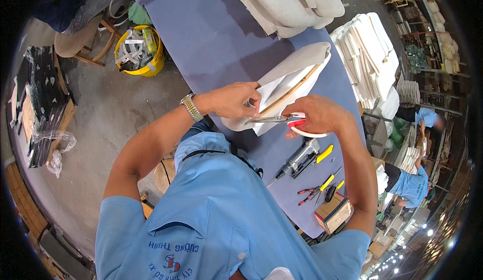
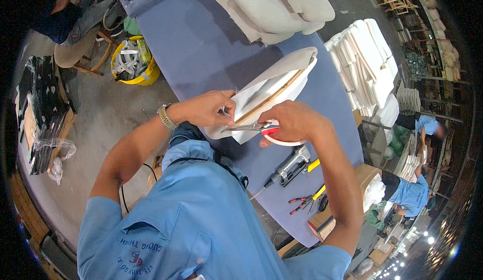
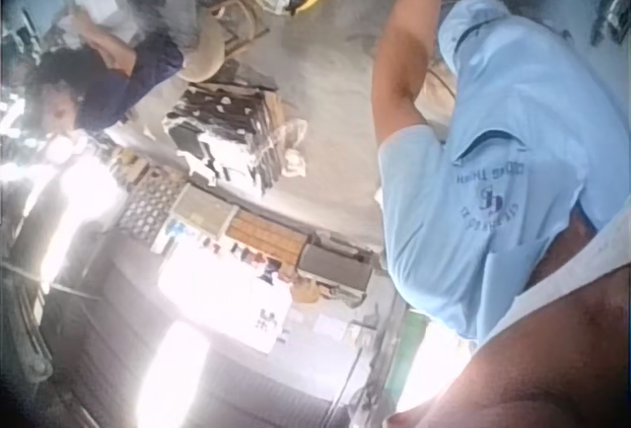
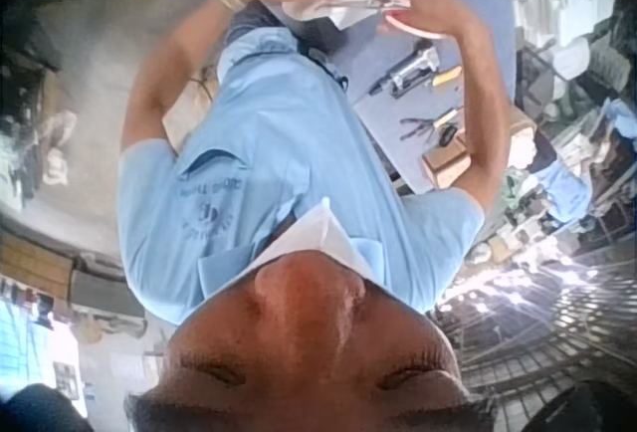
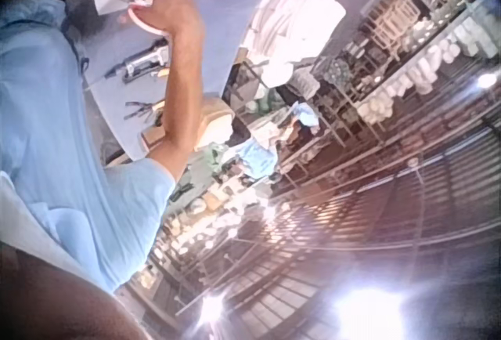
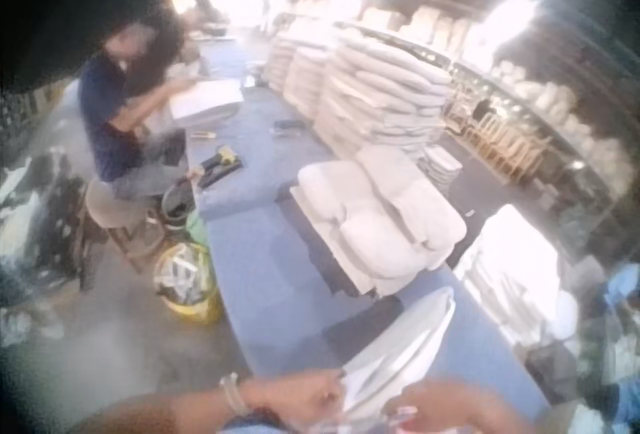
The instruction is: The person assembles cushion covers by inserting foam inserts, aligning edges, and securing them with a staple gun. They trim excess fabric with scissors and stack the finished cushions on the table.
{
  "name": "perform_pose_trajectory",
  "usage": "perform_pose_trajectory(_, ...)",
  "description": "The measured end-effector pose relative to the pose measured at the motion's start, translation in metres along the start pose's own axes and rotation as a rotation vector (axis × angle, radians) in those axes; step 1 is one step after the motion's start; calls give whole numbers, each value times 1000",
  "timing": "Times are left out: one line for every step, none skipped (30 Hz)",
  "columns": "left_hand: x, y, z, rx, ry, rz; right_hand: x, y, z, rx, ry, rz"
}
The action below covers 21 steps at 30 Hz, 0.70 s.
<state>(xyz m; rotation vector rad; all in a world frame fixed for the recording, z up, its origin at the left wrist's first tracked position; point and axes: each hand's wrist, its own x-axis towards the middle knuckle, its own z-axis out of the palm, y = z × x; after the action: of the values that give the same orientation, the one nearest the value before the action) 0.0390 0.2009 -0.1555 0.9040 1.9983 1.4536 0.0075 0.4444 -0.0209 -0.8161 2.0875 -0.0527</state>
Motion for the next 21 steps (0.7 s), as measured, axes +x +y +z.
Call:
perform_pose_trajectory(0, 1, -1, -5, -2, -8, 2, 0, -1, -17, -3, -4)
perform_pose_trajectory(1, 3, -2, 3, -9, -17, 3, 1, -2, -34, -5, -7)
perform_pose_trajectory(0, 6, -3, 10, -17, -25, 4, 1, -2, -50, -7, -9)
perform_pose_trajectory(1, 7, -4, 18, -27, -34, 5, 0, -4, -59, -17, -3)
perform_pose_trajectory(2, 5, -2, 20, -11, -12, 4, -3, -7, -68, -26, 4)
perform_pose_trajectory(3, 0, 0, 21, 4, 12, 4, -6, -9, -76, -35, 12)
perform_pose_trajectory(4, -2, 2, 22, 14, 37, 2, -9, -11, -82, -42, 18)
perform_pose_trajectory(3, -4, 3, 12, 27, 40, 1, -11, -12, -87, -49, 24)
perform_pose_trajectory(1, -6, 3, 2, 40, 44, 1, -13, -13, -92, -56, 30)
perform_pose_trajectory(1, -5, 3, -8, 44, 52, 0, -15, -13, -87, -52, 22)
perform_pose_trajectory(1, -4, 2, -4, 26, 27, -1, -15, -12, -82, -48, 13)
perform_pose_trajectory(0, -1, -1, 0, 9, 2, -1, -16, -12, -78, -44, 4)
perform_pose_trajectory(-2, 0, -4, 8, -5, -31, 2, -15, -11, -90, -34, -3)
perform_pose_trajectory(-3, -6, -2, -2, 18, -14, 4, -15, -10, -103, -24, -11)
perform_pose_trajectory(-5, -6, -3, -25, 12, -45, 5, -14, -8, -118, -14, -19)
perform_pose_trajectory(-8, -2, -4, -50, 11, -70, 4, -13, -7, -116, 14, -42)
perform_pose_trajectory(-8, 0, -5, -75, 11, -96, 5, -12, -6, -115, 8, -40)
perform_pose_trajectory(-6, 1, -6, -60, -5, -107, 7, -10, -4, -114, 1, -38)
perform_pose_trajectory(-7, 2, -8, -44, -19, -126, 11, -9, -2, -110, -5, -43)
perform_pose_trajectory(-7, 1, -9, -28, -35, -144, 12, -8, -2, -120, 8, -60)
perform_pose_trajectory(-8, 0, -11, -46, -15, -125, 13, -7, -1, -130, 21, -76)
